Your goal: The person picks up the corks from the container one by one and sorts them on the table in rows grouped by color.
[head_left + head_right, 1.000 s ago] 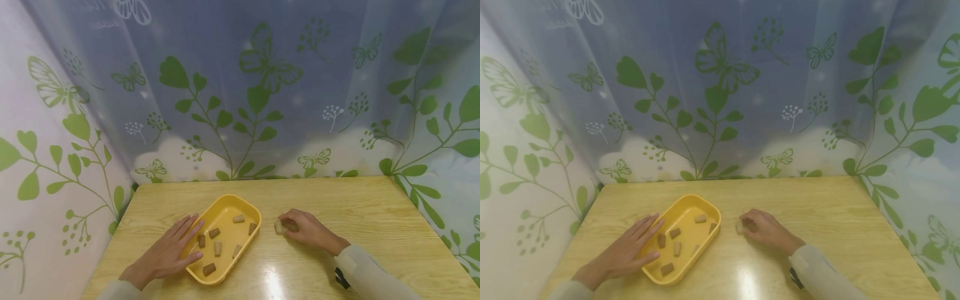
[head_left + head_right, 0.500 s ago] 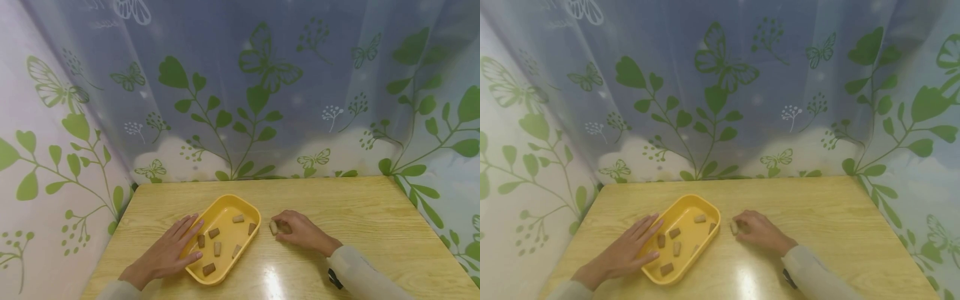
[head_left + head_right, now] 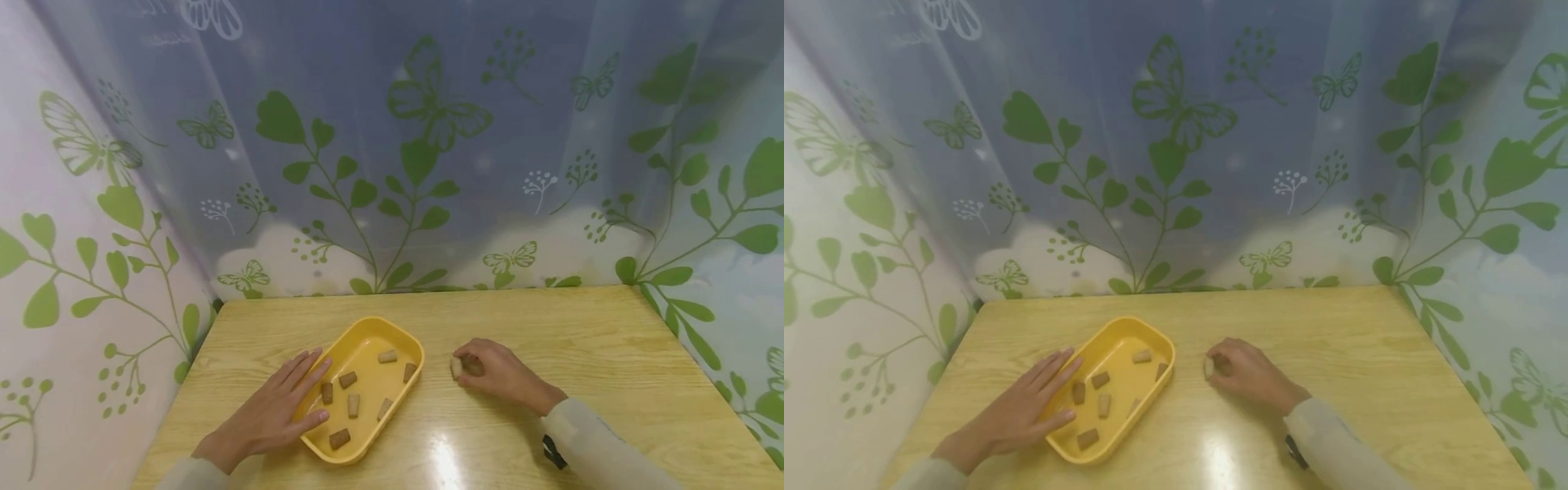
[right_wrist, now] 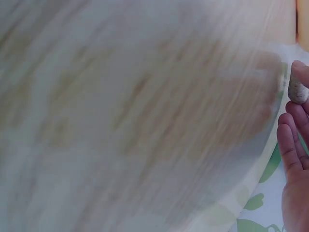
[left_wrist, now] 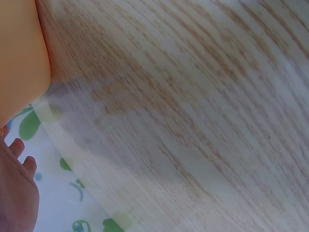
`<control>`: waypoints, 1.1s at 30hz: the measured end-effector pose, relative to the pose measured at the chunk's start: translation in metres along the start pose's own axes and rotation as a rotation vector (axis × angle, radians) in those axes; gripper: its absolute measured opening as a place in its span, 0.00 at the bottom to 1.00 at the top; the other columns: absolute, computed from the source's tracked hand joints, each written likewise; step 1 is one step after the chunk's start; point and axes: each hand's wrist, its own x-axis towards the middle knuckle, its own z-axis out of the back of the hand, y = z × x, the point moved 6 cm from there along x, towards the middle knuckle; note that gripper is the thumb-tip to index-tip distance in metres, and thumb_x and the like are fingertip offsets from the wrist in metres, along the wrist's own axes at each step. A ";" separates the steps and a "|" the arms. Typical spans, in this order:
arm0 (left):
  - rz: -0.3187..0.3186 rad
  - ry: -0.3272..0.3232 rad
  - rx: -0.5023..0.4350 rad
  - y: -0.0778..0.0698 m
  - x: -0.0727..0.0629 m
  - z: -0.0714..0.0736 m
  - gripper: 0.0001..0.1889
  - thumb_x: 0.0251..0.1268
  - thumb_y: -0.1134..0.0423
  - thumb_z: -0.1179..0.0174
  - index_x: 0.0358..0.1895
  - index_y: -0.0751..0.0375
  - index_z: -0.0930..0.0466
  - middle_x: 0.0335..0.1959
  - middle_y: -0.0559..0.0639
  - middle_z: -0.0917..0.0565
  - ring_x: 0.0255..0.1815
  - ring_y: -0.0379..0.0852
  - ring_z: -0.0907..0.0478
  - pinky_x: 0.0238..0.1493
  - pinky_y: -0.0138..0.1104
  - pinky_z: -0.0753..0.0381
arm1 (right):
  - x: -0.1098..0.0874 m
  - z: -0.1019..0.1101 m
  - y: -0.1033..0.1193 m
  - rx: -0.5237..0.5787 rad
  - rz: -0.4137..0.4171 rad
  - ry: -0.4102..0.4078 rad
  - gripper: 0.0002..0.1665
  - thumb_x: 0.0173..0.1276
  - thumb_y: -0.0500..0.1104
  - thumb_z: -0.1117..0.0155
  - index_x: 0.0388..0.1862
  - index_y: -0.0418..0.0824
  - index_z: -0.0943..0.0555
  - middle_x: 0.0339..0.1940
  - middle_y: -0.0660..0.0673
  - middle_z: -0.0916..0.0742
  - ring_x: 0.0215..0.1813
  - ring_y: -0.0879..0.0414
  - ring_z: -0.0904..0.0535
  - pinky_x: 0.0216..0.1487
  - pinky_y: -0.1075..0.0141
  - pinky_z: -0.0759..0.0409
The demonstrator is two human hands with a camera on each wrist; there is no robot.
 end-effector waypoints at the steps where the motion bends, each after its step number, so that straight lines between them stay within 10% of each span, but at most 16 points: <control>1: 0.001 0.002 -0.002 0.000 0.000 0.000 0.43 0.83 0.36 0.44 0.91 0.48 0.47 0.91 0.57 0.44 0.89 0.64 0.42 0.84 0.60 0.38 | 0.000 0.000 -0.001 -0.009 0.012 -0.002 0.25 0.72 0.49 0.20 0.64 0.43 0.14 0.58 0.48 0.11 0.59 0.50 0.13 0.61 0.49 0.11; 33: -0.001 -0.005 0.007 -0.001 -0.001 0.003 0.43 0.82 0.36 0.44 0.91 0.48 0.47 0.91 0.57 0.44 0.89 0.65 0.42 0.85 0.60 0.37 | -0.001 -0.005 -0.003 -0.045 0.094 -0.031 0.24 0.71 0.44 0.21 0.64 0.41 0.13 0.53 0.51 0.12 0.52 0.56 0.16 0.54 0.57 0.12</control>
